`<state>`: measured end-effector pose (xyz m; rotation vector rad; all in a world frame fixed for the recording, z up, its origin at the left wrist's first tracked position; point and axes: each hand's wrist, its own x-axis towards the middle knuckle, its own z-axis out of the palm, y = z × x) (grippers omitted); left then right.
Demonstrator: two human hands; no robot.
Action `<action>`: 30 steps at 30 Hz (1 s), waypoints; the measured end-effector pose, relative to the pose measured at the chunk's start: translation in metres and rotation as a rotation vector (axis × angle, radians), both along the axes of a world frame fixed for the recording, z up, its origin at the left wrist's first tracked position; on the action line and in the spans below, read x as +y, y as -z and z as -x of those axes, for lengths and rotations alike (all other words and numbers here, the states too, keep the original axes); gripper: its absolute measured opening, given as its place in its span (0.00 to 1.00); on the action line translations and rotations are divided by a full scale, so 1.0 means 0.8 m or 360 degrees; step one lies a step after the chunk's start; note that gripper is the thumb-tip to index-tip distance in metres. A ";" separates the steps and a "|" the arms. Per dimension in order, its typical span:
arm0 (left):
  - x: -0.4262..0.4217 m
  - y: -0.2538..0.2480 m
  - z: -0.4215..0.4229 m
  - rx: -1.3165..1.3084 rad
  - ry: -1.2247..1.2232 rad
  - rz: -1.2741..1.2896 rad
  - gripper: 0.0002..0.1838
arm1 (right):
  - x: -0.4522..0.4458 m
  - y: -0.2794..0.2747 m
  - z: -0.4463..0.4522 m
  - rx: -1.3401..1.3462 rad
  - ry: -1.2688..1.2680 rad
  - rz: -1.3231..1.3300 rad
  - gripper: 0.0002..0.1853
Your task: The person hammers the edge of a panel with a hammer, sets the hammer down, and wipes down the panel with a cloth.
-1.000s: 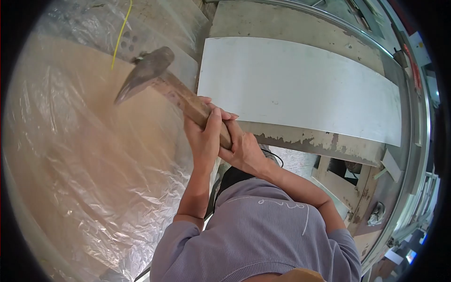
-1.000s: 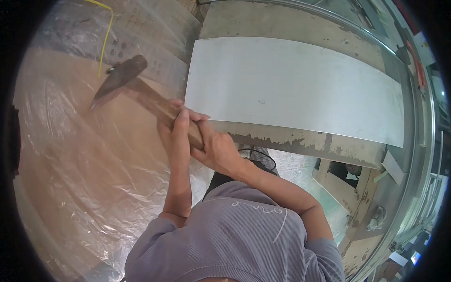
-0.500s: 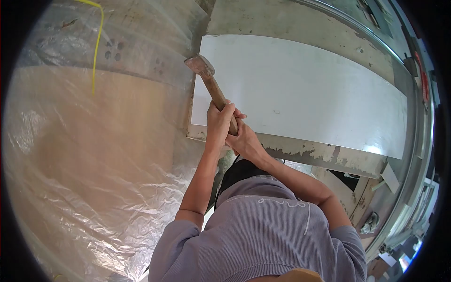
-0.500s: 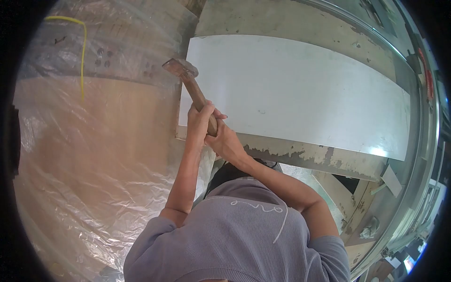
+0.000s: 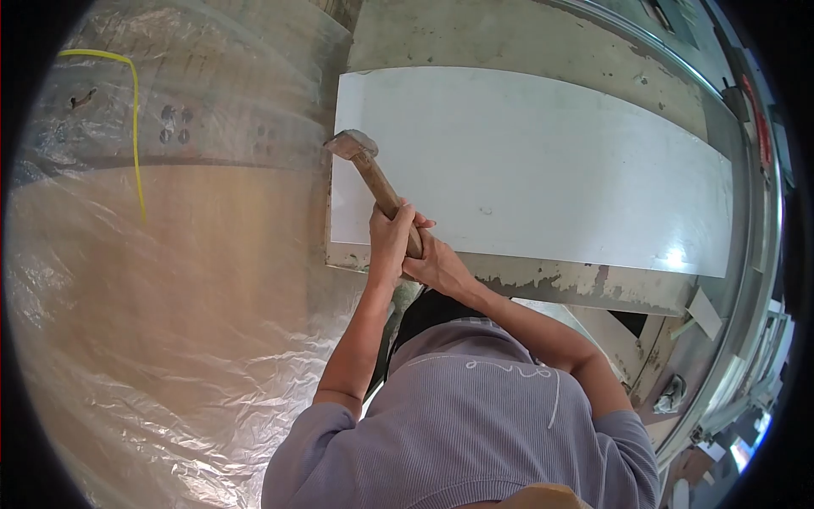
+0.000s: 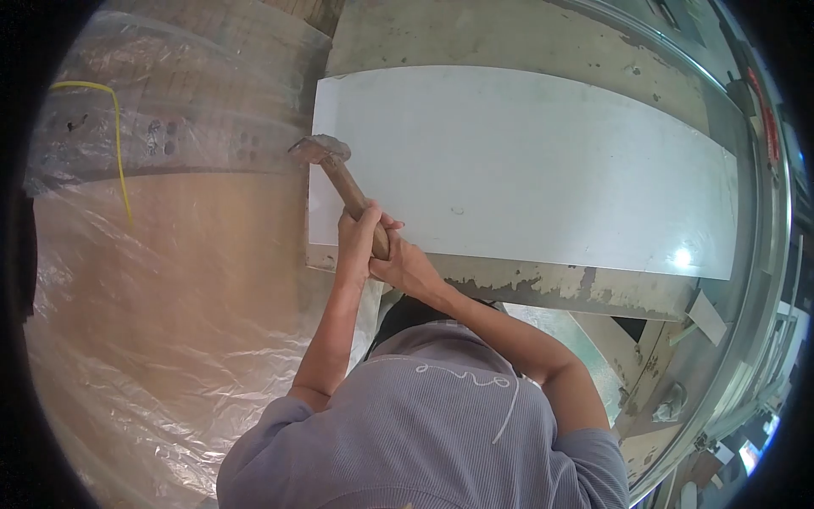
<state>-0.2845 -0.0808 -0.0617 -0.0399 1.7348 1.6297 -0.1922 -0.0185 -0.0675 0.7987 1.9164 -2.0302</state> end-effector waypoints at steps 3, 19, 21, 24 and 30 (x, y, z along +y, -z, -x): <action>0.001 0.000 -0.001 0.0026 0.0012 -0.0015 0.12 | 0.001 0.000 0.000 -0.0023 -0.0009 -0.0037 0.33; -0.001 0.008 0.001 0.0022 0.0001 -0.0039 0.14 | -0.007 0.007 -0.001 -0.0049 0.0012 -0.0155 0.30; -0.001 0.009 0.000 0.0017 -0.0013 -0.0054 0.14 | -0.007 0.006 0.000 -0.0054 0.0018 -0.0147 0.30; -0.001 0.008 0.001 0.0041 0.0001 -0.0038 0.15 | -0.008 0.011 0.000 -0.0047 0.0018 -0.0148 0.30; -0.001 0.007 0.000 0.0054 0.0017 -0.0023 0.15 | -0.011 0.013 -0.001 -0.0013 0.0050 -0.0168 0.30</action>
